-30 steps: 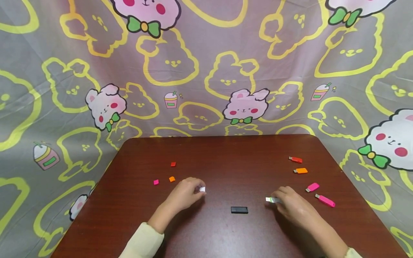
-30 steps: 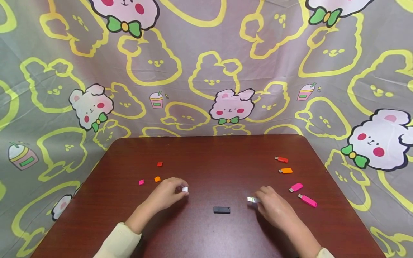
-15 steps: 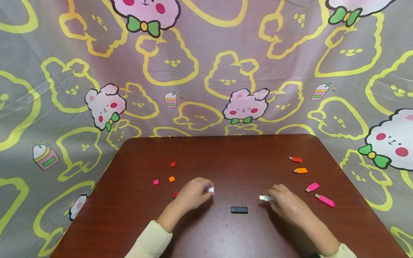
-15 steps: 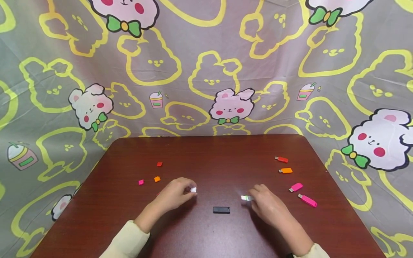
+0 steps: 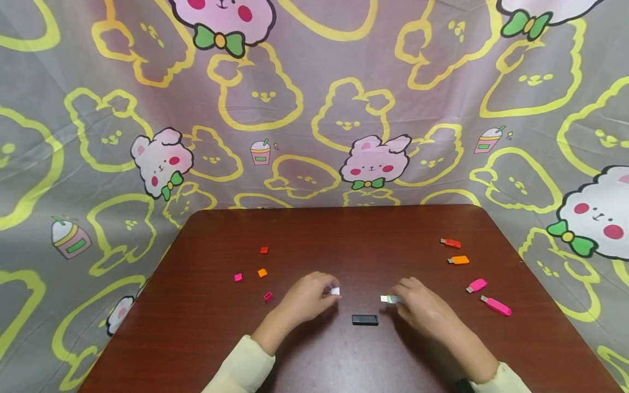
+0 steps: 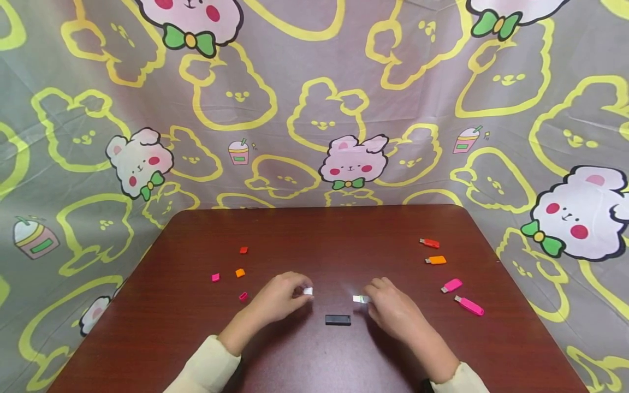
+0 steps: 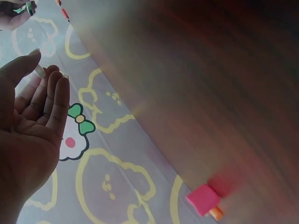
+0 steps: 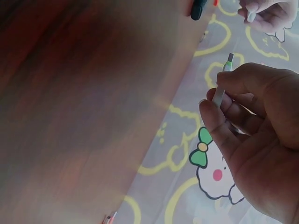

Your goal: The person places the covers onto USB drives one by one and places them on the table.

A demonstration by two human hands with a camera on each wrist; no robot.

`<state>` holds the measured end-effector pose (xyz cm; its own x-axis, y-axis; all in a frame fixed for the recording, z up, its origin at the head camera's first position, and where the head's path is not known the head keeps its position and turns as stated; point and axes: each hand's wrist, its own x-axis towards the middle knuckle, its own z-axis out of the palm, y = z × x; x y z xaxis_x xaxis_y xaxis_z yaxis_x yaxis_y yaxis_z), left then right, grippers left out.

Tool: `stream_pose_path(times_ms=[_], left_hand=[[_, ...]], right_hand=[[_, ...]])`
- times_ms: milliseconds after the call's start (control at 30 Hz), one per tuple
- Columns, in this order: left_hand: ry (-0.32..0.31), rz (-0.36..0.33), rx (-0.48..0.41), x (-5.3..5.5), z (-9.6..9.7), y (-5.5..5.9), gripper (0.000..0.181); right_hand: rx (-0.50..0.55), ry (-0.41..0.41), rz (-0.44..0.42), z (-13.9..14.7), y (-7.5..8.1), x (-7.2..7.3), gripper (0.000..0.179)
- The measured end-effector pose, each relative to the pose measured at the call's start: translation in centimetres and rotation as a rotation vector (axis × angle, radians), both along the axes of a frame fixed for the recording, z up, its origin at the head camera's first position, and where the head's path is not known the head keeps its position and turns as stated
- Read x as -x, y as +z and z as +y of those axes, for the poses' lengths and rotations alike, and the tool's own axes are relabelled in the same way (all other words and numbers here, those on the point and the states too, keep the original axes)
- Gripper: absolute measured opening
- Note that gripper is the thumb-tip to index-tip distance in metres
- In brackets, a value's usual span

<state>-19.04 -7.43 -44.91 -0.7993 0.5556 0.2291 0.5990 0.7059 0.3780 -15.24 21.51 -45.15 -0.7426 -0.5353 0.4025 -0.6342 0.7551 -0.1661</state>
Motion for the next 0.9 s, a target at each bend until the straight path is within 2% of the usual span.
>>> stream_pose_path(times_ms=[133,333,567,700,900], left_hand=[[-0.014,-0.005,-0.005,0.0,0.5,0.0,0.016],[-0.023,-0.008,-0.001,0.0,1.2,0.1,0.016],[-0.022,-0.021,0.000,-0.1,1.8,0.1,0.016],[-0.027,-0.024,-0.003,-0.1,2.0,0.0,0.015],[-0.052,-0.001,-0.011,0.1,2.2,-0.3,0.015]], right_hand=[[-0.002,-0.005,-0.012,-0.4,0.1,0.1,0.028],[0.016,0.019,0.027,-1.0,0.0,0.4,0.028],[0.006,0.012,0.004,-2.0,0.4,0.4,0.026],[0.010,0.033,0.007,-2.5,0.5,0.6,0.026],[0.013,0.044,-0.006,-3.3,0.7,0.8,0.026]])
